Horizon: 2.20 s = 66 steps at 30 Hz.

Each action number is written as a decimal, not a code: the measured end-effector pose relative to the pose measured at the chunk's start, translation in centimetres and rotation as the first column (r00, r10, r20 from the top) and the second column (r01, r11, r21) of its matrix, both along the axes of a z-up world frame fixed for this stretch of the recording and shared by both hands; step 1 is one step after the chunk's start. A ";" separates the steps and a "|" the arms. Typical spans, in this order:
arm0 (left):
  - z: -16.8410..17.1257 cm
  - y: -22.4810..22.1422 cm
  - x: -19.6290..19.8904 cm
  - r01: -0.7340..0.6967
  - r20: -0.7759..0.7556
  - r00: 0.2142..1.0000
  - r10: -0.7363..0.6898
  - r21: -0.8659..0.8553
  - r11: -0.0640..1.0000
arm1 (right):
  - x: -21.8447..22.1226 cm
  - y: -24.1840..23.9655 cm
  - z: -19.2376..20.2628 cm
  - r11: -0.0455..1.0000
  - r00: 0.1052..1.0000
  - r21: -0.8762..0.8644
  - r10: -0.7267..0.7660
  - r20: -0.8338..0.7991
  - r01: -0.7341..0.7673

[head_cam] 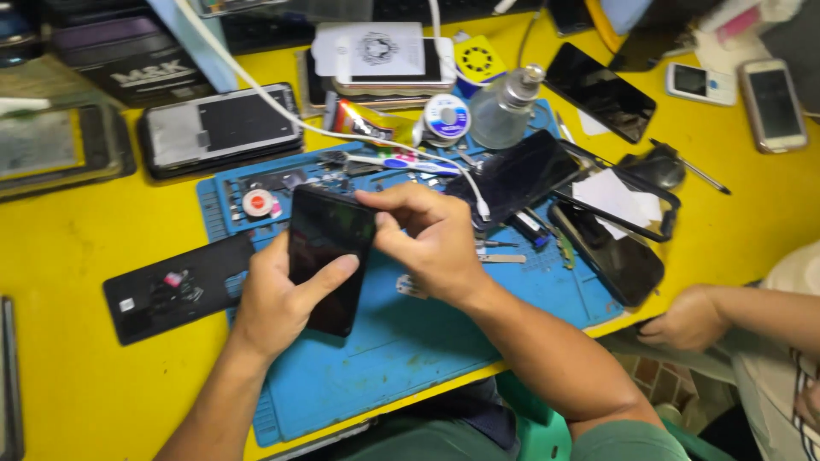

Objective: The person disassembles a smartphone by prying open the back cover and removing the back glass. They then use a screwdriver to remove screws and tweezers to disconnect the battery connector and other internal components.

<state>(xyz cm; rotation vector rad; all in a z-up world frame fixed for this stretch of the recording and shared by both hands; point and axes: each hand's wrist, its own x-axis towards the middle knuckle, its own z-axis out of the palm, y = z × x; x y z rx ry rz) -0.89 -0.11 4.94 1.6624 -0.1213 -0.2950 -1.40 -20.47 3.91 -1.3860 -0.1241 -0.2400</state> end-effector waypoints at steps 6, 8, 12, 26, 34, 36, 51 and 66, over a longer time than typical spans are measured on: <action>2.2 1.1 0.8 0.032 0.104 0.993 -0.059 0.241 0.970 | 0.1 0.3 0.8 0.992 0.996 0.085 0.090 -0.013 -0.089; 3.5 1.4 0.5 0.021 0.107 0.993 -0.057 0.317 0.948 | 0.0 0.0 1.3 0.990 0.993 0.082 0.120 -0.010 -0.119; 3.1 1.7 0.1 -0.044 0.315 0.944 -0.103 0.428 0.903 | -0.3 -0.8 2.0 0.982 0.983 0.042 0.182 0.022 -0.182; 3.9 3.1 0.2 -0.111 0.615 0.709 -0.345 0.580 0.807 | -0.6 -1.8 3.4 0.862 0.874 -0.146 0.484 -0.048 -0.485; 4.0 3.0 0.1 -0.024 0.571 0.704 -0.423 0.614 0.789 | -0.8 -1.6 4.7 0.787 0.801 -0.154 0.590 -0.099 -0.598; 3.7 2.9 0.1 -0.034 0.578 0.707 -0.408 0.604 0.796 | -0.7 -1.8 4.5 0.775 0.792 -0.164 0.602 -0.102 -0.610; 3.0 2.9 0.8 -0.012 0.563 0.758 -0.330 0.518 0.856 | -0.3 -2.2 2.1 0.808 0.825 -0.169 0.558 -0.088 -0.565; 1.6 -0.2 0.6 -0.235 -0.025 0.952 0.305 -0.698 0.676 | 0.3 0.5 -0.6 0.958 0.967 -0.135 0.248 -0.051 -0.253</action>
